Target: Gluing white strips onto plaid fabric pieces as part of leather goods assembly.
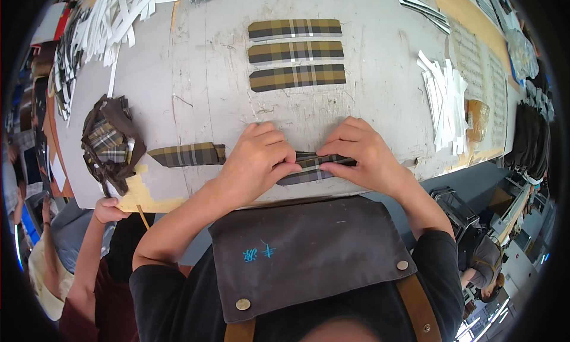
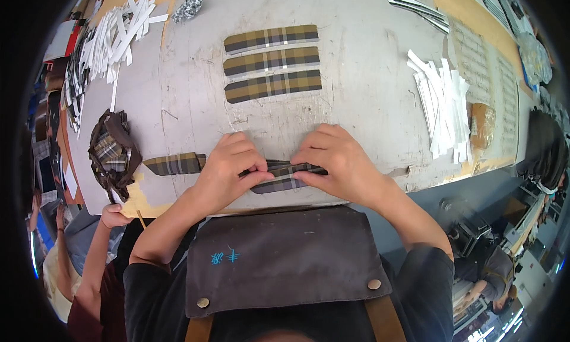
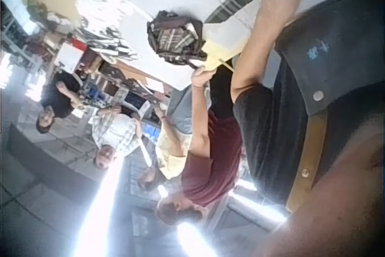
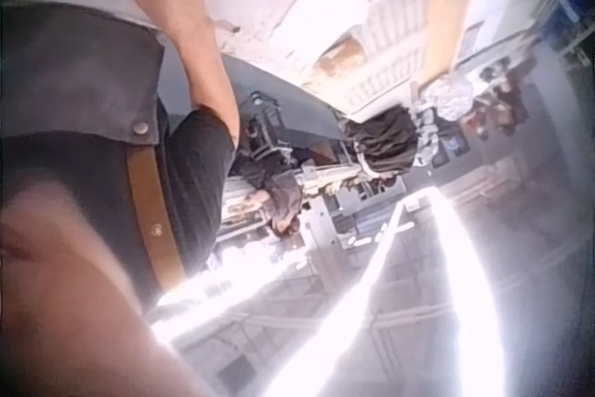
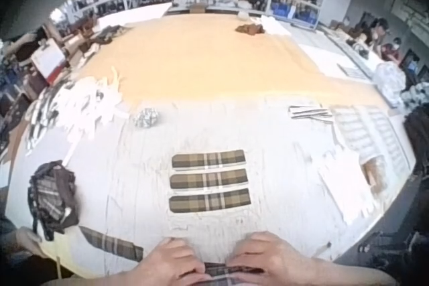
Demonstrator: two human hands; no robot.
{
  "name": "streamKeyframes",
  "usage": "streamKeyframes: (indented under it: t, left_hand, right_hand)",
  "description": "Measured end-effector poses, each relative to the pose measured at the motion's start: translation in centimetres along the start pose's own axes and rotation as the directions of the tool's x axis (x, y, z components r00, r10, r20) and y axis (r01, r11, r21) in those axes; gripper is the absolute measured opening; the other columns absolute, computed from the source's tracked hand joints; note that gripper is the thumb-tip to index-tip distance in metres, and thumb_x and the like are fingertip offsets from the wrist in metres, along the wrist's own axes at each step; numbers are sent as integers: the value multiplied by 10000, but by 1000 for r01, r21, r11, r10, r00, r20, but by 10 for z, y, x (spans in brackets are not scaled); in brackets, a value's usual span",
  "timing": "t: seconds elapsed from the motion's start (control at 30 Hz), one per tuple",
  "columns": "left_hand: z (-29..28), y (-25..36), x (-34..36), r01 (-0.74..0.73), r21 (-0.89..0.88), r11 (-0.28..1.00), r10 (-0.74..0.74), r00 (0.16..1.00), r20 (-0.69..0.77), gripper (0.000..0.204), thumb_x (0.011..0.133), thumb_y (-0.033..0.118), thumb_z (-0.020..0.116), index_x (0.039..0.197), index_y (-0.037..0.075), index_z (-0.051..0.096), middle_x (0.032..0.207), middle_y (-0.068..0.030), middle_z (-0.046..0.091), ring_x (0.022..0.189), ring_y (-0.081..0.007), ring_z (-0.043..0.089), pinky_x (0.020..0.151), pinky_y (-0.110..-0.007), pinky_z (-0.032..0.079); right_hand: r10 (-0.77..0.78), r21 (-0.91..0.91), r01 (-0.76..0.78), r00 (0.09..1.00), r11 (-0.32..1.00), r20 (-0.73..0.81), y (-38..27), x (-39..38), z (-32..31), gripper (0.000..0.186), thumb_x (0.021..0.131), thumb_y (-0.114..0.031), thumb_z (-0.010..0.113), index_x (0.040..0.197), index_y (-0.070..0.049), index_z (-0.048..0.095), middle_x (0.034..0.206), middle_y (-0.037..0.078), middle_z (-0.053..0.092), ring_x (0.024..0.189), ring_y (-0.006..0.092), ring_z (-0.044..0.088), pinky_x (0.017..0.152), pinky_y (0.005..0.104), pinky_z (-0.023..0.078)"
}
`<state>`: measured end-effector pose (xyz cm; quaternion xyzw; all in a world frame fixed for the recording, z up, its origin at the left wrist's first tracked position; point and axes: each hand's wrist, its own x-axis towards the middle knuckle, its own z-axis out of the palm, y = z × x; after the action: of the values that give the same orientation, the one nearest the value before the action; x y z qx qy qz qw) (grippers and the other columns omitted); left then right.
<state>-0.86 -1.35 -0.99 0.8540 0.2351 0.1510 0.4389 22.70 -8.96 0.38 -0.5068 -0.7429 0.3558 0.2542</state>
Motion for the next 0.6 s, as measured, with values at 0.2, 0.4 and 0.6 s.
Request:
streamKeyframes:
  t: [0.2,0.4,0.6]
  left_hand:
    - [3,4,-2,-58,60,997,62,996,-60,241,646,138,833,736,65,621,737,-29,561,758,-234,520,722,-357,394]
    - [4,6,-2,-104,123,987,112,992,-56,202,679,118,806,747,56,626,760,-36,563,775,-239,520,717,-359,393]
    - [1,6,-3,-92,46,995,92,996,-7,137,731,114,760,748,42,645,746,-47,540,802,-241,516,745,-356,412]
  right_hand:
    - [28,14,-28,999,1000,-20,-6,-6,1,308,629,-55,820,915,-65,707,923,55,621,874,253,565,773,357,465]
    - [30,22,-30,999,999,-28,-6,-10,6,291,644,-50,799,911,-61,686,919,51,608,900,252,567,813,363,451]
    - [12,5,-12,999,1000,-39,-6,-9,6,308,634,-50,810,918,-63,692,925,55,609,894,258,565,796,364,459]
